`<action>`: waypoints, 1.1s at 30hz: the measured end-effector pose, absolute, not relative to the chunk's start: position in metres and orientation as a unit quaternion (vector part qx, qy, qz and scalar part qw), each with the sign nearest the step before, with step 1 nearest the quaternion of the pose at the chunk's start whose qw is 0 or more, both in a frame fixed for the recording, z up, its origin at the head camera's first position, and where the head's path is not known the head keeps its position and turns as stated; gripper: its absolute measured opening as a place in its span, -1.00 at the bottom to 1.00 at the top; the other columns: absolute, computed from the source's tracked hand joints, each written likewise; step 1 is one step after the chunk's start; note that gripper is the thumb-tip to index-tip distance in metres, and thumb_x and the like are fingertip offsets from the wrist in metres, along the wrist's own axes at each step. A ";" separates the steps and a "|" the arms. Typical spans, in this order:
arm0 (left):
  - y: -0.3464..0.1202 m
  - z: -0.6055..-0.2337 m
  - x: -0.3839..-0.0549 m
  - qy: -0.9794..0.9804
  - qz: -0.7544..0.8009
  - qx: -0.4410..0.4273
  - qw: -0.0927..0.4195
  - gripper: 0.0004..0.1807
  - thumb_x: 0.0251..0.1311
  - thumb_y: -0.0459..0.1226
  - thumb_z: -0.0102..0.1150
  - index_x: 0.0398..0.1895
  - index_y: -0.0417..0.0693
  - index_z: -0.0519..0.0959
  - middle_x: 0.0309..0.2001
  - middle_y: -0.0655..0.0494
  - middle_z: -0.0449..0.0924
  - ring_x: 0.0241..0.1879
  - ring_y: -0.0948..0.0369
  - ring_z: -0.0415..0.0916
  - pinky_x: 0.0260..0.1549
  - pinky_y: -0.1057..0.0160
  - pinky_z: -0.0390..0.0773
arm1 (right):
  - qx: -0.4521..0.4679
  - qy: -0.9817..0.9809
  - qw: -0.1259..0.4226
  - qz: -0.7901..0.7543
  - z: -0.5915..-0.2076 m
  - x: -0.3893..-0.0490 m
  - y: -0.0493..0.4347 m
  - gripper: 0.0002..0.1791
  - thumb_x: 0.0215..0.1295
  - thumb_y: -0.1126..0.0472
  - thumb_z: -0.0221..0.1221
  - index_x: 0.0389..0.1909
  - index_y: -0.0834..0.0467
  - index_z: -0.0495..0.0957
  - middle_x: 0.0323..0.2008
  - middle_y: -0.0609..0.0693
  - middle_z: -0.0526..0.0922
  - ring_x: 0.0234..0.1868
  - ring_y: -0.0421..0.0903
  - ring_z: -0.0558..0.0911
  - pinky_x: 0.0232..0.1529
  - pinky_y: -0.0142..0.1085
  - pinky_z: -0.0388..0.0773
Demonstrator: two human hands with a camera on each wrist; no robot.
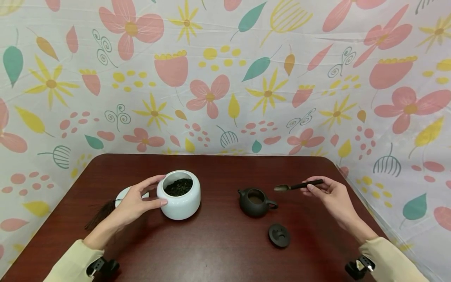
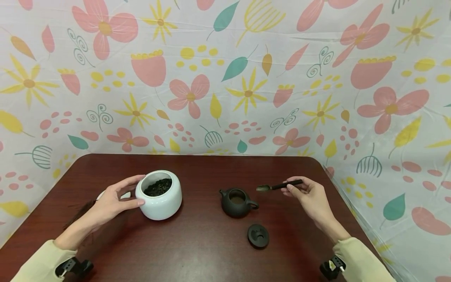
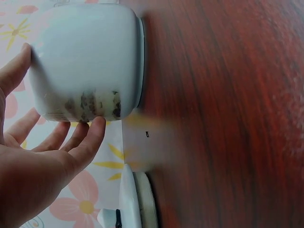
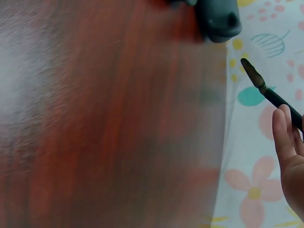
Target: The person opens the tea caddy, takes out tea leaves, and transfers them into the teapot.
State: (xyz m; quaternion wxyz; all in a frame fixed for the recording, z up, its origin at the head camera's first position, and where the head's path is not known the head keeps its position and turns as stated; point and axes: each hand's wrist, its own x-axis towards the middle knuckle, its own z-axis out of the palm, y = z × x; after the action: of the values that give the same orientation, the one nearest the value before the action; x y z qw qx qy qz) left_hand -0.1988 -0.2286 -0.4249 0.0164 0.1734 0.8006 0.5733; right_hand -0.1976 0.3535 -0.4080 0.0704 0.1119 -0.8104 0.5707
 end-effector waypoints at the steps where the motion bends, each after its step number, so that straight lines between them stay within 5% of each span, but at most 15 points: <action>1: -0.229 -0.425 -0.199 0.801 0.573 0.174 0.017 -0.19 0.25 -0.29 0.53 0.55 -0.05 0.39 0.43 -0.08 0.44 0.36 -0.20 0.40 0.08 0.27 0.58 | 0.115 -0.808 0.072 0.573 -0.406 -0.198 0.352 -0.62 0.57 0.28 0.21 0.20 0.49 0.50 0.02 0.25 0.73 -0.07 -0.02 0.80 -0.04 -0.22 0.69; 17: -0.230 -0.424 -0.198 0.808 0.565 0.168 0.019 -0.18 0.26 -0.27 0.53 0.56 -0.06 0.38 0.45 -0.10 0.42 0.41 -0.14 0.37 0.12 0.25 0.57 | 0.180 -0.780 0.062 0.597 -0.368 -0.214 0.291 -0.67 0.56 0.33 0.21 0.18 0.47 0.53 0.01 0.27 0.73 -0.06 0.06 0.79 0.03 -0.17 0.67; 33: -0.230 -0.424 -0.202 0.803 0.568 0.178 0.027 -0.18 0.28 -0.29 0.50 0.58 -0.07 0.36 0.46 -0.12 0.40 0.44 -0.17 0.33 0.18 0.03 0.56 | 0.217 -0.763 0.027 0.609 -0.352 -0.231 0.223 -0.71 0.58 0.34 0.19 0.18 0.42 0.56 0.00 0.39 0.68 -0.02 0.16 0.76 0.11 -0.11 0.64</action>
State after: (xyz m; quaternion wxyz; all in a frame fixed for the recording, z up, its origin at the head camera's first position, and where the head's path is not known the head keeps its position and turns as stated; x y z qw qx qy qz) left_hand -0.2024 -0.2299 -0.4239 0.0268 0.1782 0.8033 0.5676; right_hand -0.2311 0.2232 -0.3518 0.0274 0.2166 -0.7626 0.6090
